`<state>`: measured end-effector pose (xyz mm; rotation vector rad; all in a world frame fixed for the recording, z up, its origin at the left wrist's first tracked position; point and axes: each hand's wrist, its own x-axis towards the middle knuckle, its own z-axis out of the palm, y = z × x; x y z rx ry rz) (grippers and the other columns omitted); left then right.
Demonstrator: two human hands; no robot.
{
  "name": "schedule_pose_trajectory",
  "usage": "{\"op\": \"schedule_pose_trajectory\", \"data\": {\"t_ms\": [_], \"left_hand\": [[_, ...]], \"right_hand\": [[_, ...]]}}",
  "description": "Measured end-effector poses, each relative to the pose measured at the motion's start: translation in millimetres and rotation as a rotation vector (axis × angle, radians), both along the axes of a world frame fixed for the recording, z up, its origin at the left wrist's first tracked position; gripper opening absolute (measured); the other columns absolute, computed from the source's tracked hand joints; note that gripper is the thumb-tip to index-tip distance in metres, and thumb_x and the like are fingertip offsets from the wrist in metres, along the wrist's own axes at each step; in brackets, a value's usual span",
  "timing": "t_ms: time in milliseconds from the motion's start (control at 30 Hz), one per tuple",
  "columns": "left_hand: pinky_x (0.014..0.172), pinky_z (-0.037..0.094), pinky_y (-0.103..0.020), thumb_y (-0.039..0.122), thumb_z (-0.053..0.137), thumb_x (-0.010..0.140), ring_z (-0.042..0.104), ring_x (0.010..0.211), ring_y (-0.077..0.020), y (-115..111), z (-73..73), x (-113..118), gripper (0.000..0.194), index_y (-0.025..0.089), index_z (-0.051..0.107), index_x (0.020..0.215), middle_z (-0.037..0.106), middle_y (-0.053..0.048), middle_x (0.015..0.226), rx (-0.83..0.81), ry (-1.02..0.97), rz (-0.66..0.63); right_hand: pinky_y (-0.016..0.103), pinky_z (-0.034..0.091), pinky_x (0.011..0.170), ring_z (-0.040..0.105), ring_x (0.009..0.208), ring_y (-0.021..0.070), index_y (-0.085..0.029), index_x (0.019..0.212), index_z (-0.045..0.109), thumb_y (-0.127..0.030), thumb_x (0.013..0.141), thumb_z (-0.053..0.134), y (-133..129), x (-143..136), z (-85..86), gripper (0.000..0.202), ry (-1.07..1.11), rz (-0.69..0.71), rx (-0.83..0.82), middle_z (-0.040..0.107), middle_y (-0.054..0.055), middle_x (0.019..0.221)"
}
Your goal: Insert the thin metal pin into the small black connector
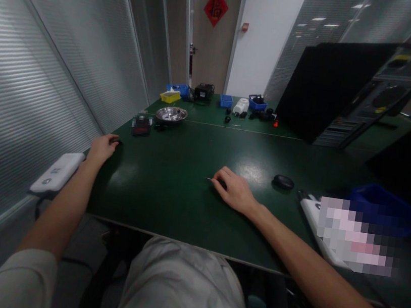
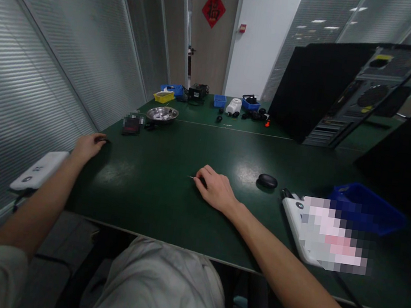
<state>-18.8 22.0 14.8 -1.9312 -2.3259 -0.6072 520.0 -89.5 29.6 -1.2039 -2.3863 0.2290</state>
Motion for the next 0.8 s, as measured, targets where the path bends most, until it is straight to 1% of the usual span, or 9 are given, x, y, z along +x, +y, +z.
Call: {"op": "schedule_pose_trajectory", "data": {"t_ms": [133,300,533,700,800], "left_hand": [[0.107,0.047,-0.042,0.026,0.055,0.089,0.065,0.114,-0.0302,-1.7,-1.0,-1.8,0.038,0.015,0.072,0.121,0.073,-0.013,0.119,0.045,-0.007,-0.001],[0.105,0.047,-0.041,0.028,0.055,0.090,0.064,0.113,-0.0302,-1.4,-2.6,-4.6,0.036,0.014,0.074,0.117,0.072,-0.013,0.121,0.069,0.007,0.002],[0.099,0.049,-0.036,0.028,0.055,0.089,0.066,0.105,-0.0256,-2.3,3.2,0.5,0.034,0.014,0.074,0.114,0.074,-0.011,0.114,0.053,-0.043,0.040],[0.095,0.051,-0.038,0.029,0.057,0.088,0.067,0.097,-0.0272,-3.9,5.0,2.0,0.032,0.016,0.076,0.111,0.076,-0.010,0.107,0.045,-0.055,0.044],[0.097,0.050,-0.039,0.029,0.056,0.089,0.067,0.099,-0.0284,-4.1,4.5,2.6,0.034,0.016,0.076,0.113,0.076,-0.010,0.109,0.058,-0.021,0.033]], "right_hand": [[0.028,0.037,0.064,0.057,0.076,0.0142,-0.022,0.104,0.059,-0.038,0.106,0.048,0.2,-0.3,-1.0,0.019,0.002,0.004,-0.002,0.062,0.003,0.104],[0.028,0.036,0.063,0.057,0.076,0.0141,-0.022,0.104,0.059,-0.038,0.106,0.048,1.1,0.1,-2.0,0.019,-0.001,0.007,0.003,0.062,0.003,0.104],[0.028,0.036,0.064,0.057,0.076,0.0144,-0.022,0.103,0.059,-0.037,0.105,0.048,0.9,-0.1,-0.3,0.019,-0.011,0.010,-0.003,0.062,0.003,0.103],[0.028,0.036,0.064,0.057,0.075,0.0144,-0.022,0.105,0.059,-0.038,0.105,0.047,0.6,0.2,0.5,0.019,-0.010,0.019,-0.012,0.062,0.004,0.105],[0.028,0.036,0.064,0.056,0.075,0.0142,-0.022,0.105,0.059,-0.038,0.105,0.048,0.8,0.1,-0.1,0.019,-0.011,0.016,-0.007,0.062,0.004,0.105]]}}
